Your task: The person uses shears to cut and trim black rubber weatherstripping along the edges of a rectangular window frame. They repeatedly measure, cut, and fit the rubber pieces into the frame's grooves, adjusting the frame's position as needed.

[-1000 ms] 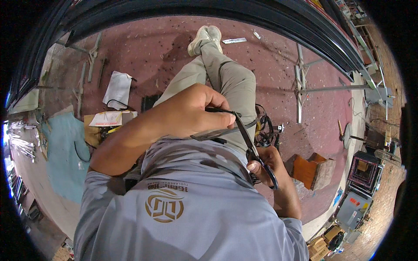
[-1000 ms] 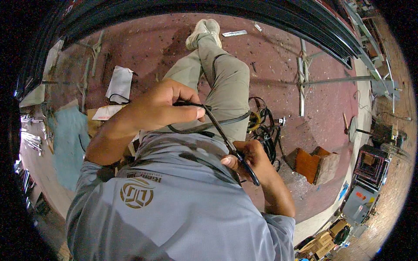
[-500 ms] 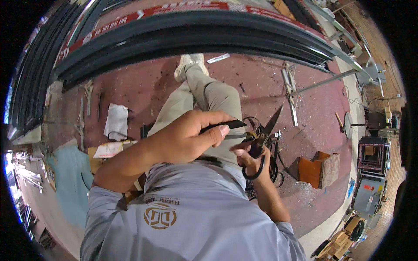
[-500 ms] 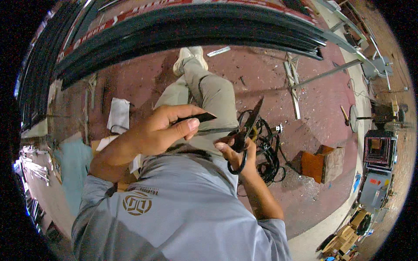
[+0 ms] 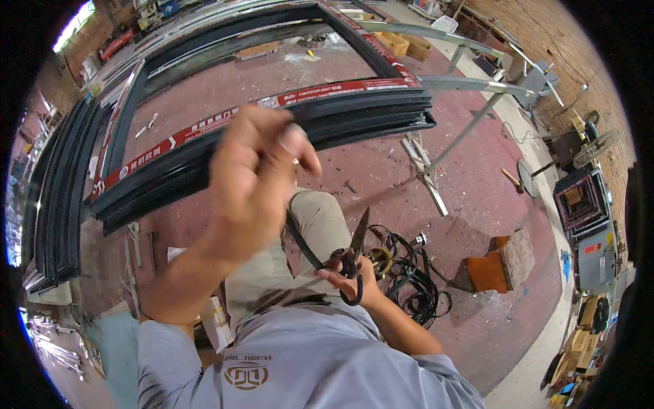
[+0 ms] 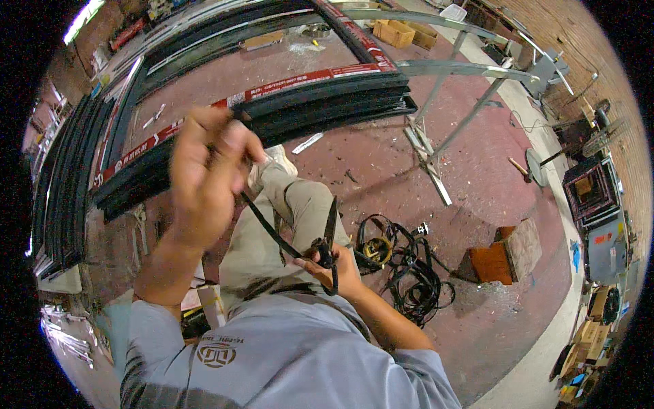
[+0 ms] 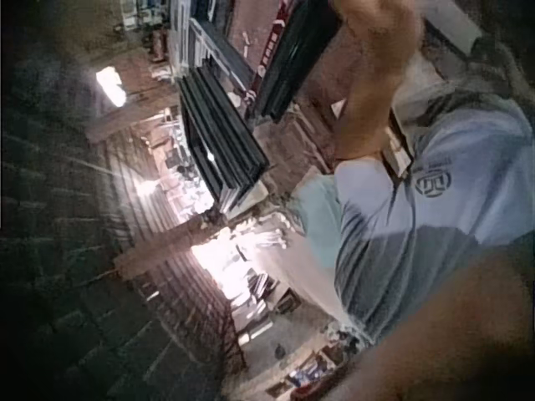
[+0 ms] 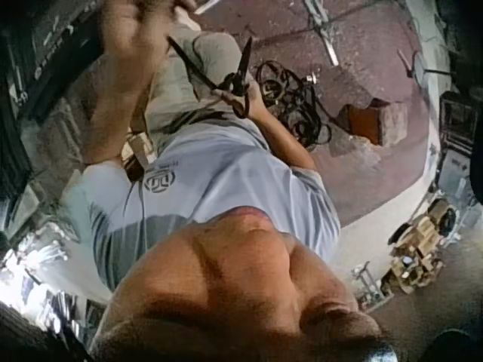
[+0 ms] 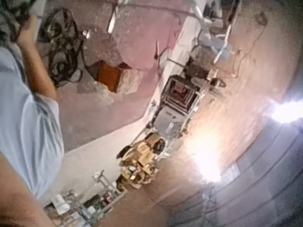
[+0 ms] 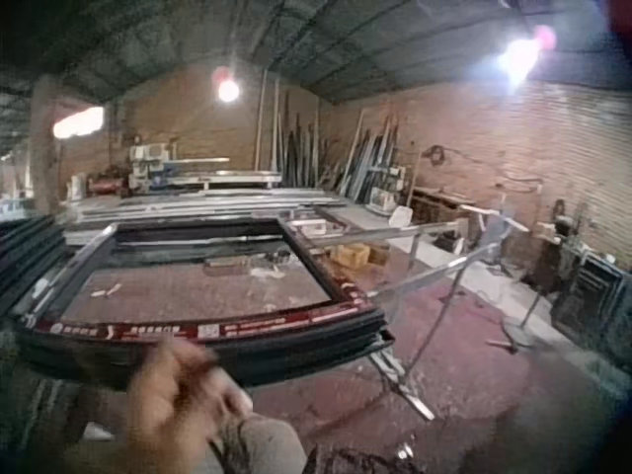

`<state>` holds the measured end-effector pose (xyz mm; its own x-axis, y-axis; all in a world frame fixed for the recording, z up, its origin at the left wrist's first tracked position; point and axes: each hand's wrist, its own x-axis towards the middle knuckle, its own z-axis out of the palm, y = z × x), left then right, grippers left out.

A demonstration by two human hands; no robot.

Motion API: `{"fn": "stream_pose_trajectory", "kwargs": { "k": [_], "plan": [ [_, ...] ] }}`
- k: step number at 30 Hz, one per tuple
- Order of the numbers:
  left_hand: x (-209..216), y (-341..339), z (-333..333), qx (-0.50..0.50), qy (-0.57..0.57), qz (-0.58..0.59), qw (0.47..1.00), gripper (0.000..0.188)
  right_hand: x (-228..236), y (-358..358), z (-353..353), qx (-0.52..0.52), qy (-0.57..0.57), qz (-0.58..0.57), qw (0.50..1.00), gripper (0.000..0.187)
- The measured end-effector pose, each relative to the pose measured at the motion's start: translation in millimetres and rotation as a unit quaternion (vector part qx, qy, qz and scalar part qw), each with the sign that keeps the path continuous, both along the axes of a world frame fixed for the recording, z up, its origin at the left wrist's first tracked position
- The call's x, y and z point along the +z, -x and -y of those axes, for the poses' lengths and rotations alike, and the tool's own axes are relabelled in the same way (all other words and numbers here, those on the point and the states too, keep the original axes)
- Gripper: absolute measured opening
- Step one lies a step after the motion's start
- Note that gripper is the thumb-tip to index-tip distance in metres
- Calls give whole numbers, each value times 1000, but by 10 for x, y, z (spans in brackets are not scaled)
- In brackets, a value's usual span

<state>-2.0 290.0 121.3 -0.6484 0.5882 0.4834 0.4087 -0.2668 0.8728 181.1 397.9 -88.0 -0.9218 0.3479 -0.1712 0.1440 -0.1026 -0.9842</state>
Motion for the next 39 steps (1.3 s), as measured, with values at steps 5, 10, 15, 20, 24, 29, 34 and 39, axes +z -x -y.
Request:
{"fn": "stream_pose_trajectory", "kwargs": {
  "k": [5,10,15,20,24,29,34,39],
  "plan": [
    [530,433,-210,119,-105,-100,982,17,-167,-234,-216,-11,103,-148,984,25],
    [408,463,-685,74,67,-185,978,19,91,-338,-173,-44,44,-65,996,27],
    [234,428,-1278,65,95,-327,938,18,60,-172,-25,-68,52,-136,987,29],
    [158,459,-1676,67,103,-371,921,20,35,-82,31,-47,45,-150,987,29],
    [141,457,-1798,72,130,-402,904,16,37,-46,71,-58,80,-173,980,28],
    [101,462,-1876,91,152,-399,900,16,-17,-37,38,-67,83,-143,984,28],
    [140,541,-1918,95,193,-340,915,27,89,-29,82,-81,112,-155,978,29],
    [197,530,-1968,125,289,-310,897,48,-35,-39,64,-75,115,-156,978,30]
  ]
}}
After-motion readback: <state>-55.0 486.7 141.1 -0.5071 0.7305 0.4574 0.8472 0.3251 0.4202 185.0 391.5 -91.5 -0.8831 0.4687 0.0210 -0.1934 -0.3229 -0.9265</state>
